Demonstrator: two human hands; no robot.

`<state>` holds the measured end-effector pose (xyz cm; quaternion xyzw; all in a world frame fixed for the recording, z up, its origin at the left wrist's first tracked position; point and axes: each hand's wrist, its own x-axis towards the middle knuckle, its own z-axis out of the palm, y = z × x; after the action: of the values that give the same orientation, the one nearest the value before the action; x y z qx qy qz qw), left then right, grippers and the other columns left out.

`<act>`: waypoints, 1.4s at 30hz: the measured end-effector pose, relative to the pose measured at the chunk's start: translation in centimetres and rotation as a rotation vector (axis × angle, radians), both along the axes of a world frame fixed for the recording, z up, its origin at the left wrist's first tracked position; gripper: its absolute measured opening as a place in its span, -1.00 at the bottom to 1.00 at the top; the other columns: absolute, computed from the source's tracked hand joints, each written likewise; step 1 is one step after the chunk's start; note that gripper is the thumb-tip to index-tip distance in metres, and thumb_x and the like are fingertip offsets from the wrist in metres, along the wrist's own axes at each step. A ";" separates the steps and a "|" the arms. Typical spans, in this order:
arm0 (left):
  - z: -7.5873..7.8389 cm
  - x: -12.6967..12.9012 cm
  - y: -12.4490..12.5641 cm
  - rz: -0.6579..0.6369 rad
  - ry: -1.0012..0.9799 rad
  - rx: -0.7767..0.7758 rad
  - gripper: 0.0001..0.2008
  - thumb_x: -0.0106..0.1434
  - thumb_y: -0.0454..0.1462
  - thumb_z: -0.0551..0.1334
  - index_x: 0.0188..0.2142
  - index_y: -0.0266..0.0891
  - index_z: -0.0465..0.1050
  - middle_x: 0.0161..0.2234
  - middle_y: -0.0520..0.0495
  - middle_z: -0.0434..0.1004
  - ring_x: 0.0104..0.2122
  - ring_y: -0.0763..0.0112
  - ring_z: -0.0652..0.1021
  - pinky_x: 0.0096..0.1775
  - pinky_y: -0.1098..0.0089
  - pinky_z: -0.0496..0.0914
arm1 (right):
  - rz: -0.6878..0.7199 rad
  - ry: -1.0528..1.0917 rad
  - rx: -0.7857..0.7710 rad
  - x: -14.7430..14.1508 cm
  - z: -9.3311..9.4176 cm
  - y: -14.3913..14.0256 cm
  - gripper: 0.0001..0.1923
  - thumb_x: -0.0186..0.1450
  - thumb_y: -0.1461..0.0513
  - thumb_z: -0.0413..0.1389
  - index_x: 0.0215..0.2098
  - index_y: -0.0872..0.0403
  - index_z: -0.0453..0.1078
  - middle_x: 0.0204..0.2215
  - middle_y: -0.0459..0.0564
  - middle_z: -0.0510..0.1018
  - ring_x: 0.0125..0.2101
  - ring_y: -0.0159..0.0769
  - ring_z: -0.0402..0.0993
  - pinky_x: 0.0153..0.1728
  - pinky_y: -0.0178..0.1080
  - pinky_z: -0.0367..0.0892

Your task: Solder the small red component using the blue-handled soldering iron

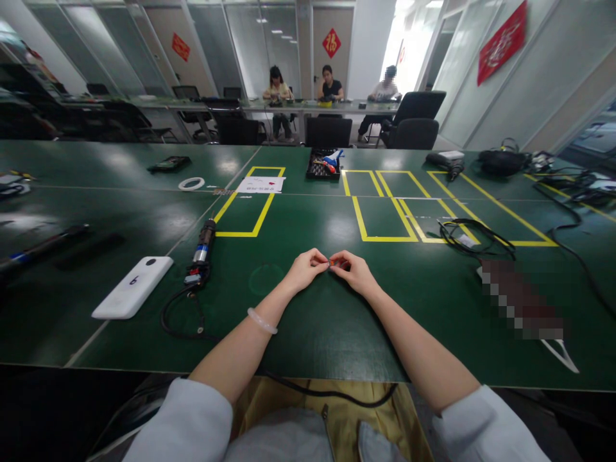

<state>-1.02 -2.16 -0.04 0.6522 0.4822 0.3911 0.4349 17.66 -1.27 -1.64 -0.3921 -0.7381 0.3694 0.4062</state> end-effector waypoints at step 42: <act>3.2 -16.7 -5.6 0.491 1.167 -0.027 -0.37 0.08 0.02 0.17 0.06 -0.29 0.27 0.02 -0.31 0.31 0.00 -0.01 0.41 -0.05 0.15 0.37 | 0.014 0.002 -0.078 -0.1 0.3 -0.2 -0.75 0.19 0.08 0.17 -0.30 0.09 0.41 -0.50 -0.12 0.45 -0.50 -0.41 0.30 -0.43 -0.33 0.25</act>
<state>-17.67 -7.80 3.16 0.6229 0.7805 0.0535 0.0060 17.55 -1.49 -1.34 -0.4023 -0.7253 0.4012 0.3887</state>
